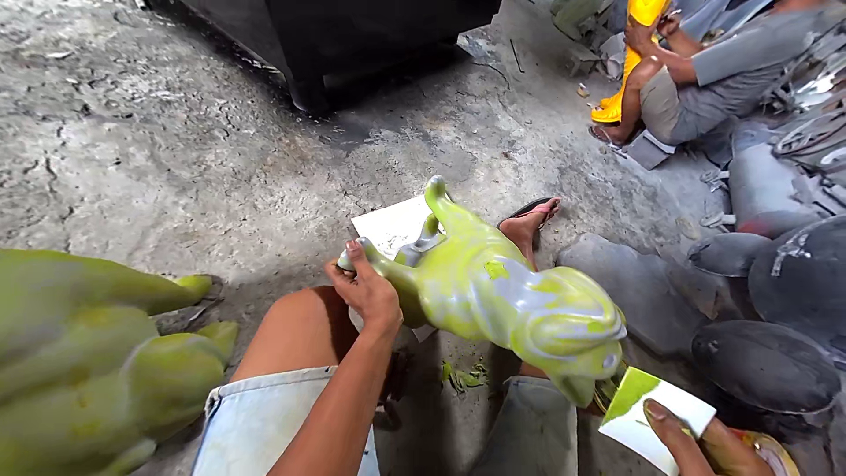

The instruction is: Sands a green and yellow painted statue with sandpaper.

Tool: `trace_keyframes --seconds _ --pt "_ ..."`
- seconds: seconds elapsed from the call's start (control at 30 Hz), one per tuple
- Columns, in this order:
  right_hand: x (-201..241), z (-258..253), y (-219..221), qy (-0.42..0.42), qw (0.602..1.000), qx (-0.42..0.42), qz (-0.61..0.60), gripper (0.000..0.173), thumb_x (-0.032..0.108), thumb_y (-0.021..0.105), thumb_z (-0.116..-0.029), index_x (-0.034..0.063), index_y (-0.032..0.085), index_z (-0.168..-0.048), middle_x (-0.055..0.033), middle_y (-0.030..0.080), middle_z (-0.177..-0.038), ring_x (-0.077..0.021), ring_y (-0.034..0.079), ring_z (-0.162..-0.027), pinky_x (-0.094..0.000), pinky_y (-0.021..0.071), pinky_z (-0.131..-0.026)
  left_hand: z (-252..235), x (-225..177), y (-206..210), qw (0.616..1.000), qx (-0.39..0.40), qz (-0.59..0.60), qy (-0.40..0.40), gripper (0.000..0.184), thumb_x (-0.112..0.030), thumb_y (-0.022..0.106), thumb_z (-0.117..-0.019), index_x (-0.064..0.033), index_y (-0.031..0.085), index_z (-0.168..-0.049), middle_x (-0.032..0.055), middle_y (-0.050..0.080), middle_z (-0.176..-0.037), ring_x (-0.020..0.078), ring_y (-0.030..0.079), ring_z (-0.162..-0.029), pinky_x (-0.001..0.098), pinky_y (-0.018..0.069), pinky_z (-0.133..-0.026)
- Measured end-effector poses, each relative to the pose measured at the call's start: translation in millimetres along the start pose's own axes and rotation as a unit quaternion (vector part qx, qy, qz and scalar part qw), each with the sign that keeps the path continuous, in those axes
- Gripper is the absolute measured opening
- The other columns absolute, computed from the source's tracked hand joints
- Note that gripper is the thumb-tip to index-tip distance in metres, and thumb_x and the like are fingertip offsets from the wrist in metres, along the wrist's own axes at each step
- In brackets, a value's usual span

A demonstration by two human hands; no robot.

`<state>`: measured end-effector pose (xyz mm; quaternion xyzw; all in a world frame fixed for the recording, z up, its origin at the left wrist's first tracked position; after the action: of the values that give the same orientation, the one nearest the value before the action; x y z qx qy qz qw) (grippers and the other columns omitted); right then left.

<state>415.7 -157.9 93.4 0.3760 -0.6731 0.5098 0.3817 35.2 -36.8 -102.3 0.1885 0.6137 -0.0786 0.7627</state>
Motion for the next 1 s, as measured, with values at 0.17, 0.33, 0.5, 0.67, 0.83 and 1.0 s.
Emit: trace_keyframes --seconds 0.17,0.33,0.5,0.67,0.83,1.0 --pt "10.0 -15.7 40.2 -0.055 0.997 0.033 0.041 0.014 0.004 0.062 -0.0966 0.0005 0.074 -0.102 -0.0070 0.074 -0.100 -0.0132 0.072 -0.088 -0.0288 0.0626 -0.077 35.6 3.6 -0.7 0.998 0.015 0.006 0.062 0.036 -0.044 0.057 -0.1047 -0.0089 0.054 -0.112 0.0021 0.060 -0.091 0.0104 0.064 -0.082 0.0312 0.0558 -0.078" --pt "0.4 -60.7 78.2 -0.066 0.979 0.043 0.190 0.018 0.025 0.061 -0.0966 0.0190 0.077 -0.104 0.0068 0.072 -0.096 -0.0064 0.069 -0.080 -0.0306 0.0601 -0.066 42.5 6.6 -9.0 0.998 0.048 0.004 0.042 0.037 -0.044 0.053 -0.1065 -0.0098 0.051 -0.121 0.0012 0.060 -0.097 0.0086 0.064 -0.086 0.0305 0.0557 -0.081" --pt "-13.9 -102.7 120.7 -0.075 0.930 0.083 0.351 0.018 0.015 0.065 -0.0969 0.0142 0.077 -0.109 -0.0028 0.072 -0.103 -0.0185 0.069 -0.090 -0.0473 0.0593 -0.078 43.1 4.9 -14.0 0.997 0.063 -0.001 0.037 0.036 -0.042 0.053 -0.1067 -0.0082 0.049 -0.119 0.0025 0.059 -0.095 0.0091 0.064 -0.083 0.0305 0.0560 -0.077" --pt "-27.6 -115.8 158.0 -0.094 0.884 0.106 0.446 0.027 0.013 0.064 -0.0968 0.0162 0.076 -0.121 -0.0077 0.071 -0.112 -0.0254 0.071 -0.092 -0.0499 0.0604 -0.078 41.5 6.5 -18.4 0.996 0.087 -0.023 0.026 0.040 -0.045 0.051 -0.1069 -0.0073 0.046 -0.121 0.0037 0.059 -0.096 0.0106 0.064 -0.084 0.0324 0.0558 -0.077" --pt "-26.9 -100.7 171.7 -0.092 0.860 0.126 0.486 0.029 0.015 0.067 -0.0941 0.0223 0.077 -0.120 -0.0041 0.068 -0.109 -0.0208 0.068 -0.092 -0.0434 0.0598 -0.076 39.2 9.5 -23.8 0.995 0.093 -0.026 0.014 0.041 -0.047 0.051 -0.1065 -0.0091 0.046 -0.123 0.0034 0.060 -0.099 0.0111 0.065 -0.088 0.0337 0.0560 -0.080" --pt "-36.1 -77.2 174.5 -0.122 0.849 0.139 0.496 0.033 0.016 0.063 -0.0954 0.0246 0.075 -0.125 -0.0032 0.066 -0.108 -0.0183 0.067 -0.093 -0.0382 0.0599 -0.075 39.3 10.4 -24.7 0.994 0.101 -0.030 0.014 0.040 -0.045 0.051 -0.1066 -0.0092 0.045 -0.123 0.0028 0.060 -0.100 0.0095 0.064 -0.088 0.0319 0.0557 -0.080"
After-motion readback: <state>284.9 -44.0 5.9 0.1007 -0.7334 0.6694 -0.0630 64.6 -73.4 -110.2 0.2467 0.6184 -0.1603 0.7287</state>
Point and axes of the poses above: each hand's wrist, its own z-axis away from the middle knuckle, its own y-axis out of the palm, x = y × z, the point moved 5 cm from there along -z, towards the middle knuckle
